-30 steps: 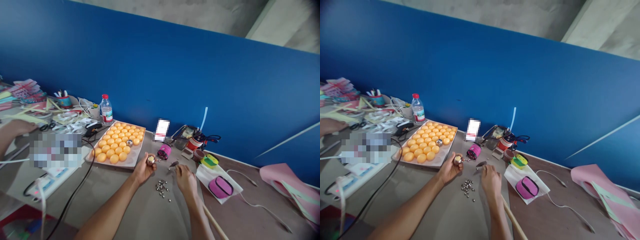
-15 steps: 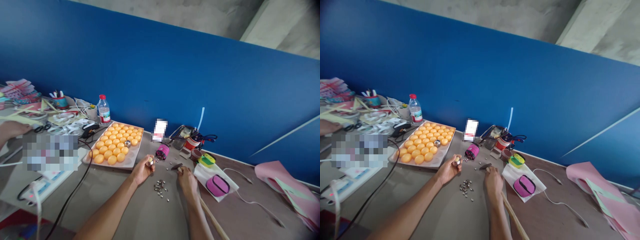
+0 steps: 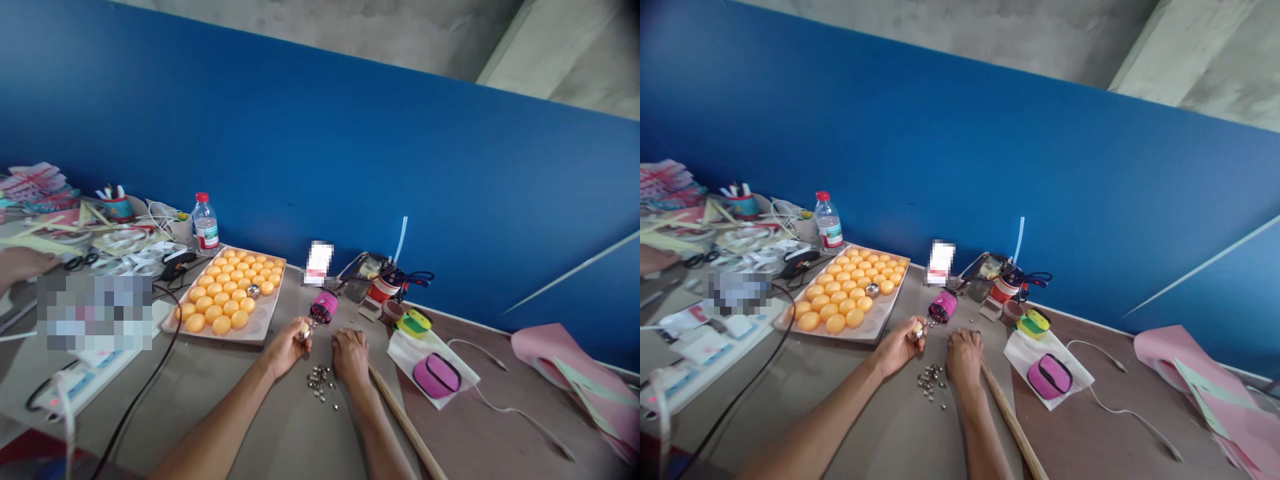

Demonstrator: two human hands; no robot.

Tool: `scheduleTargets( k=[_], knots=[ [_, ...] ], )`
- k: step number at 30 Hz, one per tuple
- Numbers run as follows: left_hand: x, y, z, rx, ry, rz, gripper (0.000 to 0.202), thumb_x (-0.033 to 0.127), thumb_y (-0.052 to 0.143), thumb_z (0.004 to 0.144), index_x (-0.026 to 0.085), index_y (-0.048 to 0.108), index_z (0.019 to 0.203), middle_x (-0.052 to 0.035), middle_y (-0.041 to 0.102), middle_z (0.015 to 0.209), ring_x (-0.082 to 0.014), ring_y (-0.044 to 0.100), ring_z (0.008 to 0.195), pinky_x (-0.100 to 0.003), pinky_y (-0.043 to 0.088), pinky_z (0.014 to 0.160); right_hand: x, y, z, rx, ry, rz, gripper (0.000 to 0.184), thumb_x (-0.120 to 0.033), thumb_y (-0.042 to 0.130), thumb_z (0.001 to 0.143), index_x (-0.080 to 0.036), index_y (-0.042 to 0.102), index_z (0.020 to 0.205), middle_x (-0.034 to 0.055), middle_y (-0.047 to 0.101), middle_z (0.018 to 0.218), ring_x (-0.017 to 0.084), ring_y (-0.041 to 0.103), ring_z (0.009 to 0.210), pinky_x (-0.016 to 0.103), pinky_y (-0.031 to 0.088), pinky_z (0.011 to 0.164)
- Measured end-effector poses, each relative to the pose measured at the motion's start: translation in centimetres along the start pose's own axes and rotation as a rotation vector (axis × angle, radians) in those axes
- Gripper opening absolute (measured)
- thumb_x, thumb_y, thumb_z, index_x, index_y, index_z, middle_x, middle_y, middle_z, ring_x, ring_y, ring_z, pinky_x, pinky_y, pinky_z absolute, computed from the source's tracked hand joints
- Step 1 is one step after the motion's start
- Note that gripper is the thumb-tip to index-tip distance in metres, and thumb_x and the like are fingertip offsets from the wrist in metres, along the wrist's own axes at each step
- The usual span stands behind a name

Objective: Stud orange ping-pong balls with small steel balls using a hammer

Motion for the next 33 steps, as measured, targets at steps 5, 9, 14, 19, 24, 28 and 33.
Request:
scheduleTargets(
  k=[5,9,14,19,24,28,33],
  knots=[
    [-0.1,0.1,0.0,-0.015,0.002,0.026,0.026,0.035,0.063,0.074,0.014,0.056,0.089,-0.0019,0.056,0.073,-0.0089,0.052,0.051,-0.022,0.040,0.049,0.3,0.3,0.2,0.010,0.023,0.055,0.017,-0.014,0.050,0.079,-0.020,0.063,0.071,0.0056,0.062,0.080,0.020,0.046,0.088,0.031,0.031,0.075],
    [-0.1,0.2,-0.1,0.008,-0.028,0.044,0.028,0.036,0.063,0.074,0.014,0.057,0.090,-0.0009,0.055,0.069,-0.0098,0.053,0.051,-0.022,0.041,0.048,0.3,0.2,0.3,0.088,0.010,0.185,0.019,-0.018,0.044,0.084,-0.017,0.062,0.076,0.0051,0.064,0.084,0.018,0.050,0.084,0.032,0.033,0.079],
    [0.0,0.3,-0.2,0.009,-0.024,0.057,0.031,0.040,0.062,0.076,0.016,0.055,0.096,-0.0012,0.057,0.073,-0.0100,0.054,0.051,-0.022,0.041,0.046,-0.4,0.2,0.2,0.110,0.079,0.458,0.021,-0.022,0.041,0.085,-0.017,0.061,0.082,0.0046,0.063,0.078,0.016,0.055,0.075,0.029,0.039,0.073],
    [0.0,0.2,-0.1,0.000,-0.031,0.023,0.032,0.042,0.058,0.078,0.015,0.055,0.096,-0.0021,0.057,0.072,-0.0102,0.054,0.050,-0.022,0.040,0.046,-1.3,0.0,0.4,0.087,0.243,0.745,0.017,-0.030,0.051,0.078,-0.017,0.059,0.073,0.0013,0.059,0.068,0.014,0.052,0.065,0.025,0.041,0.063],
    [-0.2,0.0,0.1,-0.003,-0.064,-0.015,0.021,0.033,0.055,0.080,0.016,0.055,0.093,-0.0009,0.056,0.069,-0.0118,0.055,0.055,-0.023,0.039,0.050,-1.5,0.4,0.4,-0.004,0.491,1.192,0.023,-0.039,0.061,0.070,-0.016,0.059,0.073,-0.0029,0.052,0.056,0.010,0.044,0.051,0.023,0.037,0.051],
    [-0.2,0.1,0.1,-0.036,-0.041,0.020,0.020,0.028,0.059,0.076,0.016,0.057,0.092,0.0006,0.053,0.064,-0.0130,0.055,0.058,-0.023,0.038,0.053,-2.2,0.5,0.2,-0.112,0.529,1.466,0.027,-0.037,0.068,0.064,-0.016,0.060,0.078,-0.0015,0.056,0.062,0.009,0.046,0.052,0.022,0.037,0.052],
    [-0.1,0.4,-0.2,-0.053,-0.008,0.083,0.033,0.034,0.067,0.072,0.016,0.057,0.098,-0.0004,0.056,0.070,-0.0127,0.055,0.059,-0.024,0.038,0.055,-2.3,0.9,0.0,-0.119,0.535,1.521,0.024,-0.034,0.069,0.065,-0.017,0.056,0.075,-0.0026,0.055,0.062,0.008,0.044,0.051,0.021,0.035,0.052]
  ],
)
Point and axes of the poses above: each hand's wrist, its own z-axis towards the middle knuckle, its own y-axis out of the palm, x = y × z, the point moved 2 cm from there along z, towards the middle knuckle
